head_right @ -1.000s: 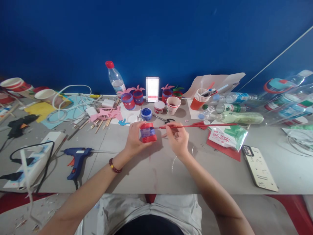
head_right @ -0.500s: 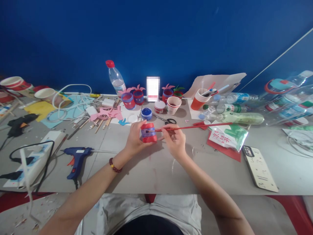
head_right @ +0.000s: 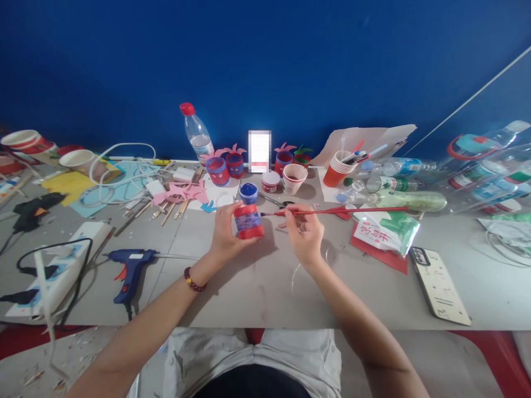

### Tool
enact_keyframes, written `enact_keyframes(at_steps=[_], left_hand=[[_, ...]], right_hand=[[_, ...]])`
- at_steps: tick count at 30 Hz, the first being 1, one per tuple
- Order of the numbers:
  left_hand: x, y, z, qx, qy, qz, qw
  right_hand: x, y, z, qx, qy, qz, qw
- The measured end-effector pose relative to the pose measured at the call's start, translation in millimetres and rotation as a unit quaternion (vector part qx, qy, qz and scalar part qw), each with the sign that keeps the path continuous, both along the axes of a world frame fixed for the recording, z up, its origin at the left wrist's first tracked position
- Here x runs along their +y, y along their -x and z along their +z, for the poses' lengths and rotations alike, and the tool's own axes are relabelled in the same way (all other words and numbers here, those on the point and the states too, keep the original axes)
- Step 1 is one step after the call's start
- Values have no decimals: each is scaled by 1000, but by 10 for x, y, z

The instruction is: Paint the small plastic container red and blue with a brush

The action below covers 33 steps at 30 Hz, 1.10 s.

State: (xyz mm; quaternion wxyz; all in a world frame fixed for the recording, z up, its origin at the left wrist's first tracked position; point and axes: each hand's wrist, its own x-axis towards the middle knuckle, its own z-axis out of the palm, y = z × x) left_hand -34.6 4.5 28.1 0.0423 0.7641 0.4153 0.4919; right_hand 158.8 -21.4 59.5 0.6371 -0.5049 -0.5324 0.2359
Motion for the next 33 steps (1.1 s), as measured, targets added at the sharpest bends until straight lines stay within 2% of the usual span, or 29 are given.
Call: enact_keyframes(at_steps=[5,13,20,27,33], left_hand=[[6,-18,-30,20,-40,-19,999],[7,-71,-77,32,-97,-6,995],[-6,-84,-73,51,-88,-17,995],[-1,-98,-111,61,-74,-3,995],[11,-91,-141,44,-92,11,995]], right_hand=[[-47,52,-76,-68,-40,8,997],[-169,136,-35,-214,-127,-9,969],[-228,203,-9,-210,-182,35,960],[-209,223,4,-175,-156,52,971],[-190,209,25,-188,-152,30,970]])
